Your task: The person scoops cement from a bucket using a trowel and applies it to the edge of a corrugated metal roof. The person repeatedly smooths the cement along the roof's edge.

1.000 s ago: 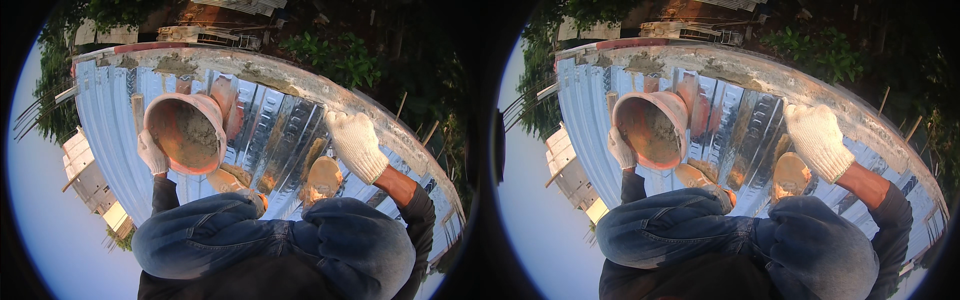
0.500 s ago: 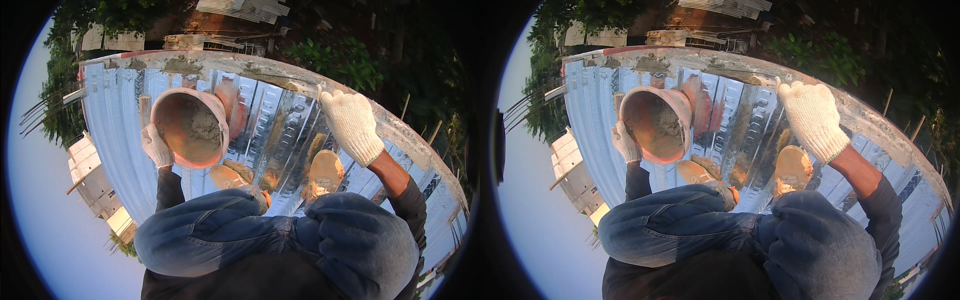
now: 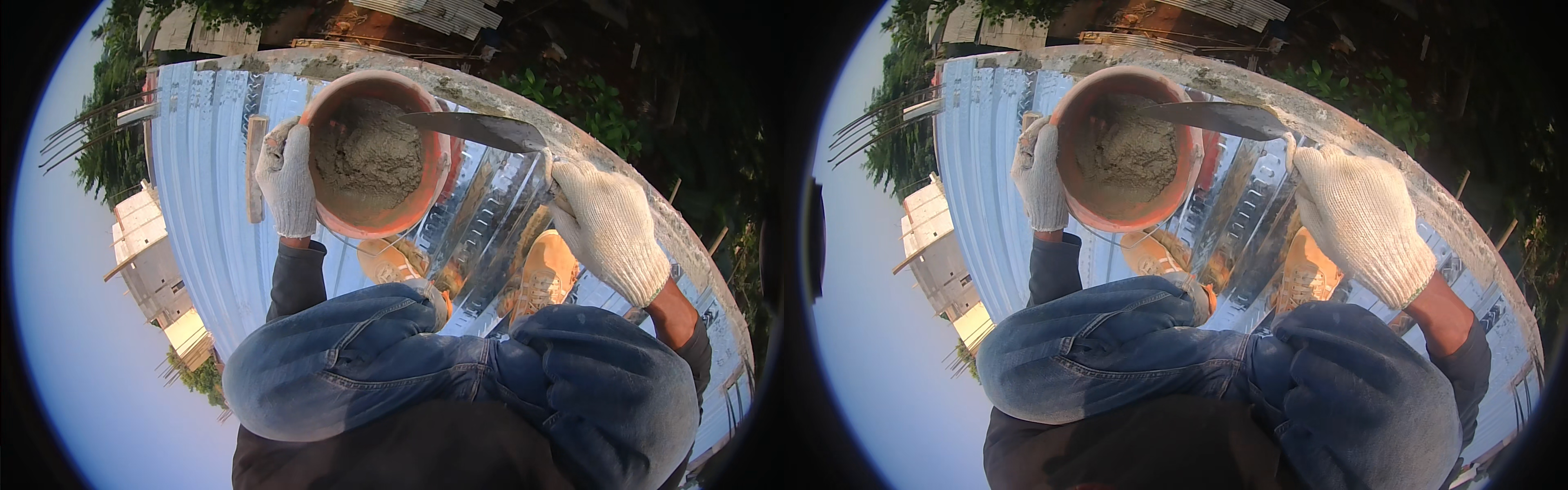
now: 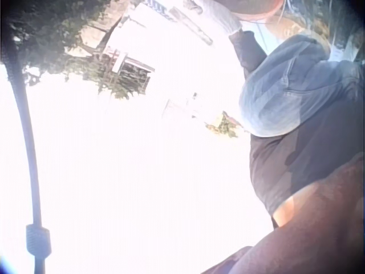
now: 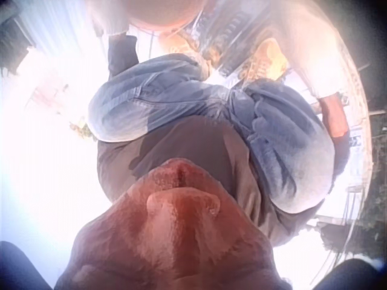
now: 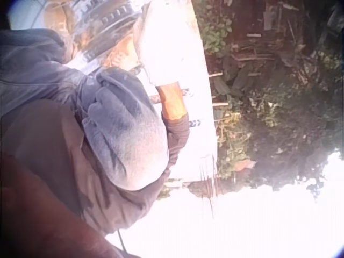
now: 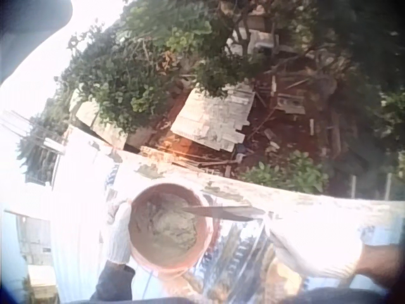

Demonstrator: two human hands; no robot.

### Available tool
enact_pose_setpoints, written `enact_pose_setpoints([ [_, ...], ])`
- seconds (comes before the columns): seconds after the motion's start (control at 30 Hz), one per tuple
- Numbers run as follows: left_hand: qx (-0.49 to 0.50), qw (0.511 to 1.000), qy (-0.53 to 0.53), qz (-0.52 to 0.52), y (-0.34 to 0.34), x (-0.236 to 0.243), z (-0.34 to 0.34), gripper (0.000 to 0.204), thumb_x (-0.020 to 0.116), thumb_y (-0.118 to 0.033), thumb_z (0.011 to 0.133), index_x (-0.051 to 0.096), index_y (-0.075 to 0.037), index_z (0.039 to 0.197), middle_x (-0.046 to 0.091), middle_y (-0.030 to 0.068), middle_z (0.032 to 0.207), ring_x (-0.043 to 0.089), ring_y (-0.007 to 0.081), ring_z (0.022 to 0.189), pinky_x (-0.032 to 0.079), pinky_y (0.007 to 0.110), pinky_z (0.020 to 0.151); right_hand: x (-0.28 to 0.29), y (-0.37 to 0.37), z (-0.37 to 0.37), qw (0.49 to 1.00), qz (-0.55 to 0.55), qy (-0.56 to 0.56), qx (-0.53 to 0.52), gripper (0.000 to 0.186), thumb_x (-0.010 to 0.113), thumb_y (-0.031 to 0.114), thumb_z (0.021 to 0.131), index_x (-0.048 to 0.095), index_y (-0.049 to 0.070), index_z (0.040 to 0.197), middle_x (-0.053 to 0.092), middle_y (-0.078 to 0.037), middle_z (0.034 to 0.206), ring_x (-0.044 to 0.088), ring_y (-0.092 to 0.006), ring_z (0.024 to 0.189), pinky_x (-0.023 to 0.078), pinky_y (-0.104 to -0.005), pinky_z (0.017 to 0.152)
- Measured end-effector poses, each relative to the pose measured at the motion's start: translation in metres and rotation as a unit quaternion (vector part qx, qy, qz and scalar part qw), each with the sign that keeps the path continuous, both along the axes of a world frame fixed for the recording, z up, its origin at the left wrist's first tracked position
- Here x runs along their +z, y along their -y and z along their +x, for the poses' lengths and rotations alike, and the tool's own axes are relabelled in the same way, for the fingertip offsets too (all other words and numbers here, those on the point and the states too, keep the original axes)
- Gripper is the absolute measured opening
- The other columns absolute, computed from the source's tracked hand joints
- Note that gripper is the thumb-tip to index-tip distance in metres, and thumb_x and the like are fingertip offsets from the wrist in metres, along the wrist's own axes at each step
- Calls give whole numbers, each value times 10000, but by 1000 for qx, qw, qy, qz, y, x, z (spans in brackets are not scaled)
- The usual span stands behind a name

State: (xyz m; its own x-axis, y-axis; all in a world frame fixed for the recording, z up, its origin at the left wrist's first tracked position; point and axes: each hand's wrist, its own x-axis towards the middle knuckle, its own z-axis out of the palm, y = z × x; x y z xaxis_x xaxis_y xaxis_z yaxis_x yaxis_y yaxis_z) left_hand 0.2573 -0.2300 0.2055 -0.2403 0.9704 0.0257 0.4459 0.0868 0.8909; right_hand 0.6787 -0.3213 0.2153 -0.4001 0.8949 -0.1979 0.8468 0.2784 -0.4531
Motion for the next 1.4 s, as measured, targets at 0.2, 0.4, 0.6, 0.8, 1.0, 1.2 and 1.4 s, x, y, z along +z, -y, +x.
enact_pose_setpoints([
  [0.2,-45,999,-29,-7,-7,13,29,289,739,-181,1133,798,26,1325,804,42,1143,709,108,1049,576,296,964,-15,-23,-63,994,-31,-39,101,291,818,188,935,746,2,1146,788,-177,892,815,-352,767,649,-467,673],
  [0.4,-34,999,-26,-17,0,4,42,291,746,-203,1130,804,3,1327,811,47,1086,690,97,1005,569,290,932,-46,-25,-116,988,1,-26,151,218,784,64,855,824,-31,1047,816,-218,864,846,-372,804,669,-461,659],
  [0.6,-31,997,-74,5,-1,0,49,300,763,-238,1121,810,-21,1323,804,21,1056,668,85,964,555,278,881,-35,-44,-118,958,-192,-53,206,312,735,220,987,752,-50,1142,798,-248,993,811,-451,920,652,-555,794],
  [0.8,-11,1000,-9,-21,-10,1,36,288,749,-206,1127,810,15,1301,797,18,1083,676,86,978,559,279,886,-41,-35,-99,912,-291,-251,141,420,715,384,1071,800,-23,1136,776,-291,1080,772,-459,1005,619,-534,922],
  [1.0,-21,1000,-2,-19,-19,-4,-6,285,747,-202,1136,809,10,1317,796,30,1149,698,102,1039,573,297,949,-35,-26,-76,876,-357,-308,99,470,769,458,1067,797,-2,1164,786,-238,1053,752,-383,916,602,-493,882],
  [1.2,38,998,50,-19,-7,-24,-53,298,727,-204,1149,798,13,1341,787,31,1212,700,101,1087,582,315,973,-10,-20,-21,917,-300,-259,-52,393,848,388,1016,812,25,1162,786,-162,977,739,-264,878,596,-440,843],
  [1.4,84,996,16,-14,7,-47,-103,336,709,-251,1157,793,18,1340,780,28,1212,701,108,1045,584,319,940,-9,-33,12,956,-138,-127,-226,394,850,328,995,776,31,1244,794,-136,1008,768,-295,823,622,-408,807],
])
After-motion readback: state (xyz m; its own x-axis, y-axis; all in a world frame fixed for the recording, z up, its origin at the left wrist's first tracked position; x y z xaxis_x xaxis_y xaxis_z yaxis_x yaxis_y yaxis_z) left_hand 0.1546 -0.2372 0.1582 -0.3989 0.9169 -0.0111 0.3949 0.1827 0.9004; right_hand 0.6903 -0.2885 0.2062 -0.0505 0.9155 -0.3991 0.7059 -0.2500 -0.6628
